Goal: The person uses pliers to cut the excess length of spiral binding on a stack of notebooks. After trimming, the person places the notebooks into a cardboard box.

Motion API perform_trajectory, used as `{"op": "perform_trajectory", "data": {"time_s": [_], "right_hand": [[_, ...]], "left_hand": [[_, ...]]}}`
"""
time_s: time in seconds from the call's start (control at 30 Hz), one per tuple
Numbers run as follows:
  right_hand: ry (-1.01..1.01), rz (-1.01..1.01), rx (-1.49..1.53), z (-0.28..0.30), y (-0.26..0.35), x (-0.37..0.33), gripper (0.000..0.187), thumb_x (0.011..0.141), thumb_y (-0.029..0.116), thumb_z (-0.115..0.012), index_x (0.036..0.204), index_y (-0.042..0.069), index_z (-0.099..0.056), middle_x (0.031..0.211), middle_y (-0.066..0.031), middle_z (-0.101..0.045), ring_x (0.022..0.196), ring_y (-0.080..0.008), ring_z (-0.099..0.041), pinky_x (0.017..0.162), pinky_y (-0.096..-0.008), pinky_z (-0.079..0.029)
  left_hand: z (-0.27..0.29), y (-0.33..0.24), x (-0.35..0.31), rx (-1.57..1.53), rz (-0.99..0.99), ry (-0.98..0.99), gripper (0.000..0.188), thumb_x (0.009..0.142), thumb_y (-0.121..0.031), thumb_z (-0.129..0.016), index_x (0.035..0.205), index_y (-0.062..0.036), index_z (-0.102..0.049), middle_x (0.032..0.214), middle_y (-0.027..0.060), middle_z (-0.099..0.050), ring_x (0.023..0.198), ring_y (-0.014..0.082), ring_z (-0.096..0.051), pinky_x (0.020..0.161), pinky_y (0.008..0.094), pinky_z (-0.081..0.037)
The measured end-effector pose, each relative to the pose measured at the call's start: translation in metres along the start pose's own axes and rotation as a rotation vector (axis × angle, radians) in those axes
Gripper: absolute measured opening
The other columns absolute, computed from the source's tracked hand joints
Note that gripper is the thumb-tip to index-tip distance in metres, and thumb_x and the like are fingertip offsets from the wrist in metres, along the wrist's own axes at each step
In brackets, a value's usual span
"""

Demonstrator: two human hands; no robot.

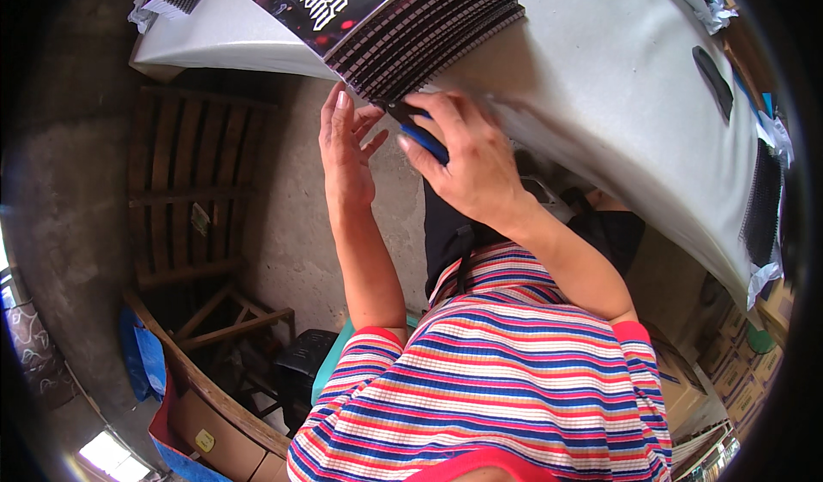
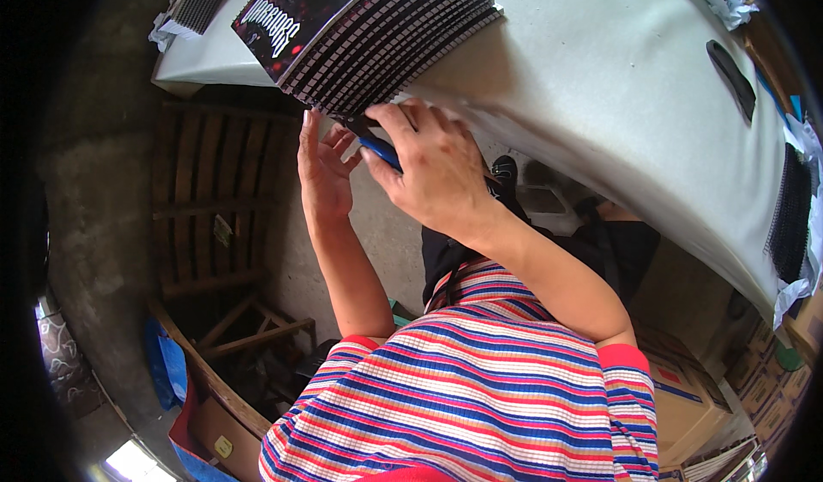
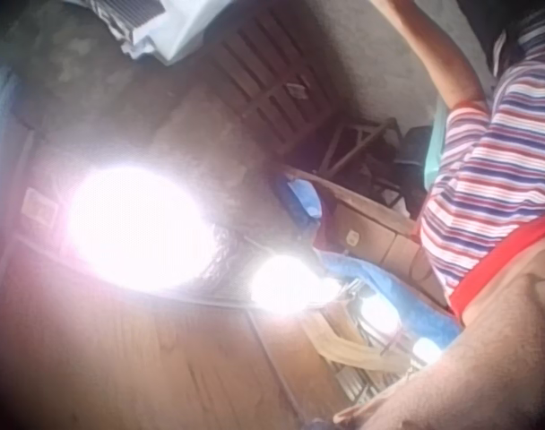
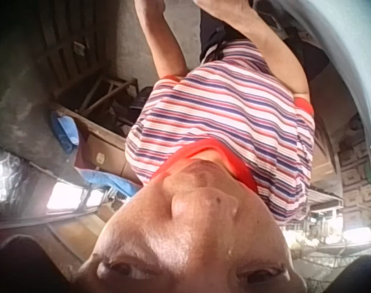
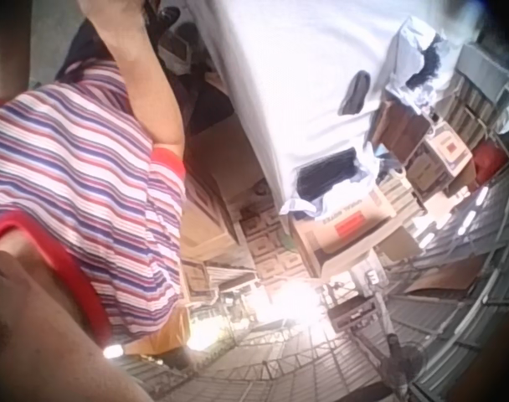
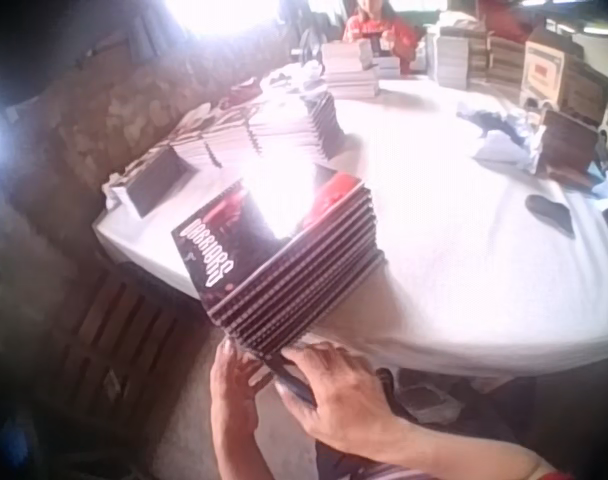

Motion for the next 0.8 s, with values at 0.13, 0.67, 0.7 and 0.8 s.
{"op": "perform_trajectory", "data": {"time_s": [0.13, 0.67, 0.7, 0.8], "right_hand": [[-0.157, 0.212, -0.336, 0.01, 0.013, 0.003, 0.043, 0.074, 0.025, -0.068, 0.114, 0.016, -0.055, 0.103, -0.0045, -0.053, 0.096, -0.0231, -0.052, 0.083, -0.0439, -0.038], [0.052, -0.106, 0.281, -0.008, -0.01, 0.006, 0.037, 0.08, 0.023, -0.064, 0.112, 0.012, -0.051, 0.095, -0.0073, -0.056, 0.082, -0.0274, -0.058, 0.071, -0.04, -0.045], [-0.132, 0.14, -0.127, 0.006, 0.009, 0.003, 0.039, 0.079, 0.023, -0.065, 0.114, 0.013, -0.05, 0.098, -0.0069, -0.055, 0.087, -0.027, -0.057, 0.075, -0.0411, -0.043], [-0.168, 0.219, -0.289, 0.013, 0.018, 0.008, 0.045, 0.076, 0.025, -0.067, 0.117, 0.016, -0.05, 0.104, -0.0057, -0.052, 0.094, -0.024, -0.053, 0.081, -0.0426, -0.038]], "left_hand": [[-0.005, -0.002, 0.0, 0.014, -0.017, 0.021, 0.067, 0.085, -0.052, -0.053, 0.134, -0.0088, -0.036, 0.088, 0.0024, -0.06, 0.097, 0.0167, -0.054, 0.085, 0.0416, -0.037], [-0.007, 0.0, -0.001, 0.021, 0.007, 0.039, 0.066, 0.086, -0.053, -0.051, 0.135, -0.0114, -0.036, 0.091, 0.0026, -0.057, 0.098, 0.0172, -0.052, 0.084, 0.041, -0.038], [-0.007, -0.001, -0.003, 0.025, 0.007, 0.026, 0.066, 0.086, -0.054, -0.05, 0.135, -0.0118, -0.035, 0.092, 0.0026, -0.057, 0.098, 0.0174, -0.052, 0.084, 0.0411, -0.038], [-0.01, -0.007, -0.003, 0.044, -0.017, 0.035, 0.068, 0.086, -0.057, -0.046, 0.135, -0.0117, -0.034, 0.094, 0.0032, -0.056, 0.098, 0.0187, -0.053, 0.084, 0.0424, -0.038]]}}
Point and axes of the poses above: each hand's wrist, its own x-axis towards the middle knuckle, its own z-axis out of the back of the hand, y = z × x, the point moved 8 cm from there along x, towards the middle knuckle
